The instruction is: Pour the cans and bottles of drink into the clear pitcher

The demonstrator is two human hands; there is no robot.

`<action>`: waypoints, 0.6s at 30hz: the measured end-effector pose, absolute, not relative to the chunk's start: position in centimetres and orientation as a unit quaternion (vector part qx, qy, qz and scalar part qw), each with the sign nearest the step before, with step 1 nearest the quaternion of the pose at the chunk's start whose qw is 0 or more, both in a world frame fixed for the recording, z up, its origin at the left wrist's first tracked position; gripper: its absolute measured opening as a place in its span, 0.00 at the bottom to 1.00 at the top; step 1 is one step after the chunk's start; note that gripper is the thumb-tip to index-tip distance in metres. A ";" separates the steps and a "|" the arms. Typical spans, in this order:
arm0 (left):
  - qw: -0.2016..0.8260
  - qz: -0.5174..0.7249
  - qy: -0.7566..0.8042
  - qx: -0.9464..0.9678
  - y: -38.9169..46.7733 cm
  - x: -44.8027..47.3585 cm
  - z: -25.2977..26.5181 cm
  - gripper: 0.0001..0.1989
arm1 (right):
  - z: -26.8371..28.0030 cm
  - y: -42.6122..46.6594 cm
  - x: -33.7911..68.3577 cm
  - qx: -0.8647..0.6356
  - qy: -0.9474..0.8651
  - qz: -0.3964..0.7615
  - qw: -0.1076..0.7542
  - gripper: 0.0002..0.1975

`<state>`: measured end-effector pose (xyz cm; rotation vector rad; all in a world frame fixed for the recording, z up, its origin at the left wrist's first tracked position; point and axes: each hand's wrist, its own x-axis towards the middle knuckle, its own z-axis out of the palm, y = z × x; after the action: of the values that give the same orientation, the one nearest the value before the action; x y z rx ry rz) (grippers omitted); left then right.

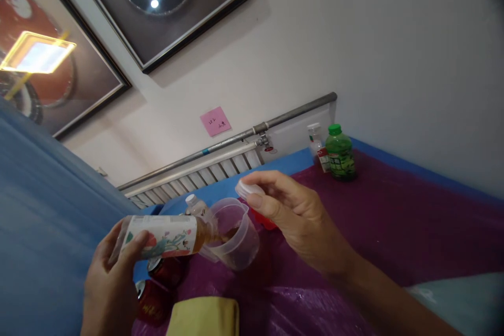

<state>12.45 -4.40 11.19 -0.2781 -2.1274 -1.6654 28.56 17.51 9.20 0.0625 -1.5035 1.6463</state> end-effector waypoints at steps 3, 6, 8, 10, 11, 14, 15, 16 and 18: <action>0.221 -0.567 -0.786 -0.110 -3.1 13.6 12.1 0.32 | 8.9 17.7 28.3 0.014 -0.646 0.617 0.449 0.09; 0.223 -0.545 -0.798 -0.128 -2.4 14.2 12.7 0.35 | 8.7 17.7 28.0 0.014 -0.680 0.572 0.458 0.10; 0.220 -0.538 -0.801 -0.144 -2.1 14.2 12.8 0.37 | 8.6 17.6 27.9 0.013 -0.696 0.542 0.470 0.10; 0.220 -0.524 -0.807 -0.163 -2.0 14.1 12.9 0.39 | 8.5 17.6 27.7 0.013 -0.705 0.518 0.484 0.11; 0.220 -0.516 -0.811 -0.169 -2.0 14.1 13.0 0.39 | 8.4 17.6 27.7 0.014 -0.709 0.507 0.490 0.11; 0.220 -0.493 -0.823 -0.173 -2.2 14.2 13.3 0.39 | 8.3 17.7 27.5 0.018 -0.721 0.476 0.503 0.11; 0.217 -0.489 -0.827 -0.172 -2.4 14.2 13.4 0.40 | 8.3 17.8 27.4 0.018 -0.725 0.466 0.507 0.11; 0.211 -0.483 -0.832 -0.175 -2.6 14.3 13.5 0.41 | 8.2 17.8 27.4 0.018 -0.728 0.456 0.511 0.11; 0.197 -0.461 -0.846 -0.182 -3.3 14.3 13.7 0.45 | 8.2 17.9 27.3 0.015 -0.734 0.442 0.515 0.11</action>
<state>14.27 -3.29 13.66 -0.5096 -2.3675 -1.2914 27.28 17.86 8.16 0.0362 -1.7639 1.0627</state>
